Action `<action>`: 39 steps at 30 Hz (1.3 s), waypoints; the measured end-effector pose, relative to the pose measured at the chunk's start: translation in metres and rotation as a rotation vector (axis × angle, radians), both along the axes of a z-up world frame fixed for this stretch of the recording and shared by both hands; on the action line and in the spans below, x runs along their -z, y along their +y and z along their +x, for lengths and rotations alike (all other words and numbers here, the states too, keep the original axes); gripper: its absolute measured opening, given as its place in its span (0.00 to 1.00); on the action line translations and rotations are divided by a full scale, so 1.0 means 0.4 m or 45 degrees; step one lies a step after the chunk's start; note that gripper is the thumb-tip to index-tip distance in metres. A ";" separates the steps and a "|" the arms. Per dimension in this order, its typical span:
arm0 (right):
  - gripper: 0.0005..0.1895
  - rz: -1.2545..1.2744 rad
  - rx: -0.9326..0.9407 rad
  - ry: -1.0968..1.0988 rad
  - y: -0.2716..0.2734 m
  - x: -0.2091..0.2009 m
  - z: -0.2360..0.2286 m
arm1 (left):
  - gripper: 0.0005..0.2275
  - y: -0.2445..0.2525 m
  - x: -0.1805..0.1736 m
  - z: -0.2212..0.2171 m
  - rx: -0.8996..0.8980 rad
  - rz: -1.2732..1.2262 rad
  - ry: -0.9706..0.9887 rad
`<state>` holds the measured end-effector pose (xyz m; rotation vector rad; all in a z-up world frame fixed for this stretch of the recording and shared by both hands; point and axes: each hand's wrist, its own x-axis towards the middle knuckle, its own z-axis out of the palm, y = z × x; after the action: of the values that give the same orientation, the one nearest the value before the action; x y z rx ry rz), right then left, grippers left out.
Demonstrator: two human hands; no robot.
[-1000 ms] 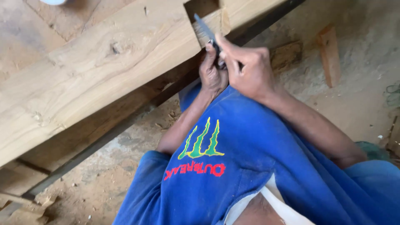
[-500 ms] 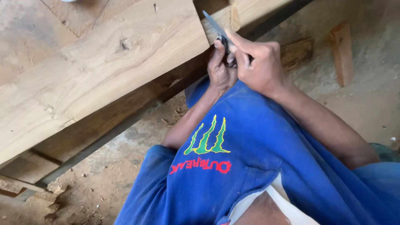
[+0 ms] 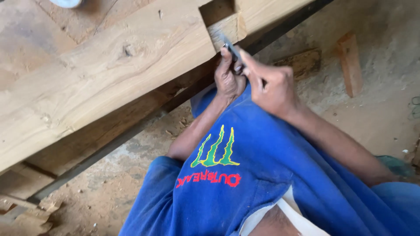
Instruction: Using a metal file to smooth and refine the interior of a notch in a large wooden beam.
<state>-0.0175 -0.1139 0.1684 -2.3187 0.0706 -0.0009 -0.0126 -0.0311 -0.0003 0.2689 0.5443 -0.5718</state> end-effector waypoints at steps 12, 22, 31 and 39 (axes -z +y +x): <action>0.23 0.033 0.035 -0.002 -0.013 -0.011 0.056 | 0.18 0.016 -0.023 -0.006 0.025 -0.050 0.007; 0.22 -0.006 0.069 0.044 -0.022 -0.030 0.048 | 0.18 -0.004 -0.019 0.010 0.061 -0.110 -0.050; 0.21 0.002 -0.005 -0.038 -0.022 -0.024 0.056 | 0.18 -0.013 0.029 0.013 0.048 -0.067 -0.128; 0.24 -0.155 -0.025 0.186 -0.028 -0.039 0.053 | 0.17 -0.008 0.003 0.014 0.016 -0.075 -0.025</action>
<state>0.0038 -0.1250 0.1841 -2.4383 0.1248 0.1791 -0.0070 -0.0344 -0.0014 0.2223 0.5063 -0.5955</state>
